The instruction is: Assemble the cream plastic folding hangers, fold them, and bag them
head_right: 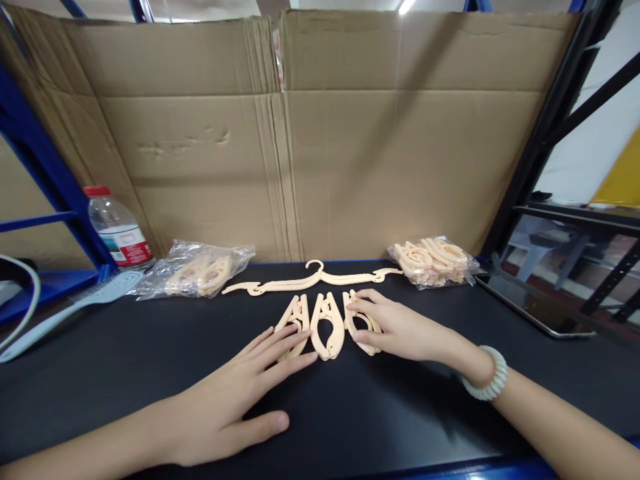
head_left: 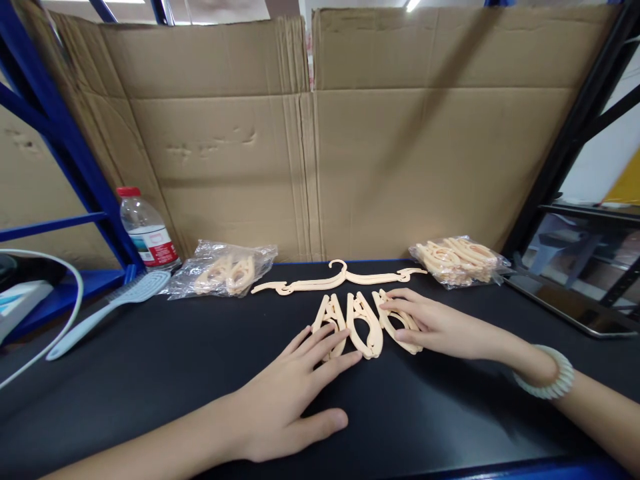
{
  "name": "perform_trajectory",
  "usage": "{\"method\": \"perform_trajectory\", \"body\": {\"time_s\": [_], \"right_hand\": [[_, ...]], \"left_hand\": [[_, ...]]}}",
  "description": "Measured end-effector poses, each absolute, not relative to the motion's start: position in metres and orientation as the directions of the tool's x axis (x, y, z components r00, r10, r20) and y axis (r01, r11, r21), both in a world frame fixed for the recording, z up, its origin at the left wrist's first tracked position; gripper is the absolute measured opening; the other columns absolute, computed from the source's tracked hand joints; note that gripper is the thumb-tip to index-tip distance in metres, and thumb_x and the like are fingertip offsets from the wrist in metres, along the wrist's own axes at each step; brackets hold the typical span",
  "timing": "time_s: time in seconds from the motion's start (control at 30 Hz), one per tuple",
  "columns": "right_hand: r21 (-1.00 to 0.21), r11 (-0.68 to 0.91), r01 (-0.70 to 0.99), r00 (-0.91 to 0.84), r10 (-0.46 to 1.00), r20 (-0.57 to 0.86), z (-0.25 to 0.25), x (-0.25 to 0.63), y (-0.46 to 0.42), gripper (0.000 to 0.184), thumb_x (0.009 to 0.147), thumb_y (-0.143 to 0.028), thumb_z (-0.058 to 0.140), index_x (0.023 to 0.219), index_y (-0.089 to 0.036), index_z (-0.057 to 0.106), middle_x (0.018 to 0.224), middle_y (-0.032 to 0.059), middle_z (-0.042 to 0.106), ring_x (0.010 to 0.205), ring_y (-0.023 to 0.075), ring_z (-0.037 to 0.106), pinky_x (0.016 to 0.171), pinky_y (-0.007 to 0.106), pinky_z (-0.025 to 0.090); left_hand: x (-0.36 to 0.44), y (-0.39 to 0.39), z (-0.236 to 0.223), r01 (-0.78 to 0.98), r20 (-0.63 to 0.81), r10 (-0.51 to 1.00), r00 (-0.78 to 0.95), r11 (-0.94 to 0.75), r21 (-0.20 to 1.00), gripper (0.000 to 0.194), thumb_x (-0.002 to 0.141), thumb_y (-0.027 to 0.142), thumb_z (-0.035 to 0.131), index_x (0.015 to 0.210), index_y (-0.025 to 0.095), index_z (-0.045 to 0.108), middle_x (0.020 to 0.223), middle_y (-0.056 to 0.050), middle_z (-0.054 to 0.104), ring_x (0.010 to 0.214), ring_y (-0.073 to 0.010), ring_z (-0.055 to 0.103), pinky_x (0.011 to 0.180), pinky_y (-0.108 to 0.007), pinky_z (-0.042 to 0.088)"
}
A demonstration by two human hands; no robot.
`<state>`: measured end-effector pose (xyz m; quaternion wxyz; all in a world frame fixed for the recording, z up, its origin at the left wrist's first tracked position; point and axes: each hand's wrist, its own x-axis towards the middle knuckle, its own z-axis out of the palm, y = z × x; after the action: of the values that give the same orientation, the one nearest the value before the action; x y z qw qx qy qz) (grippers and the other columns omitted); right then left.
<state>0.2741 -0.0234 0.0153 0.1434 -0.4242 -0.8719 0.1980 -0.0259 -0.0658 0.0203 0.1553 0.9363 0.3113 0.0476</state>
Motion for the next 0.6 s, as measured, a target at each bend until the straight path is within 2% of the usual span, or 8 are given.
{"method": "perform_trajectory", "body": {"time_s": [0.1,0.2,0.4,0.6], "right_hand": [[-0.439,0.567,0.698,-0.607,0.792,0.058,0.0156,0.2725,-0.0282,0.063,0.087,-0.054,0.052,0.142,-0.025,0.039,0.145,0.0121,0.033,0.095,0.0220,0.063,0.087,0.038,0.051],[-0.398,0.583,0.708,-0.616,0.786,0.054,0.0168,0.2699,-0.0321,0.070,0.085,-0.057,0.054,0.146,-0.029,0.032,0.148,0.0108,0.030,0.101,0.0245,0.061,0.087,0.038,0.051],[-0.338,0.658,0.673,-0.661,0.740,0.122,0.0147,0.2645,-0.0325,0.060,0.087,-0.047,0.057,0.142,-0.031,0.038,0.146,0.0082,0.035,0.118,0.0272,0.053,0.098,0.041,0.044],[-0.360,0.651,0.669,-0.663,0.741,0.107,0.0153,0.2642,-0.0315,0.055,0.089,-0.040,0.055,0.141,-0.032,0.039,0.145,0.0090,0.035,0.094,0.0193,0.064,0.089,0.037,0.050]], "left_hand": [[-0.0250,-0.0656,0.0216,0.570,-0.026,0.591,0.806,-0.763,0.304,0.066,0.090,0.045,0.051,0.148,0.035,0.021,0.157,-0.004,0.016,0.143,-0.0355,0.013,0.111,-0.063,0.017],[-0.0257,-0.0647,0.0195,0.567,0.003,0.596,0.803,-0.765,0.305,0.064,0.091,0.047,0.049,0.148,0.034,0.023,0.157,-0.004,0.017,0.142,-0.0364,0.014,0.111,-0.063,0.017],[-0.0301,-0.0611,0.0146,0.570,0.029,0.598,0.801,-0.777,0.266,0.065,0.091,0.048,0.049,0.148,0.033,0.021,0.156,-0.006,0.021,0.142,-0.0366,0.016,0.111,-0.063,0.019],[-0.0308,-0.0568,0.0144,0.594,0.034,0.621,0.783,-0.762,0.258,0.065,0.091,0.047,0.050,0.148,0.032,0.024,0.156,-0.006,0.021,0.142,-0.0366,0.015,0.111,-0.062,0.020]]}}
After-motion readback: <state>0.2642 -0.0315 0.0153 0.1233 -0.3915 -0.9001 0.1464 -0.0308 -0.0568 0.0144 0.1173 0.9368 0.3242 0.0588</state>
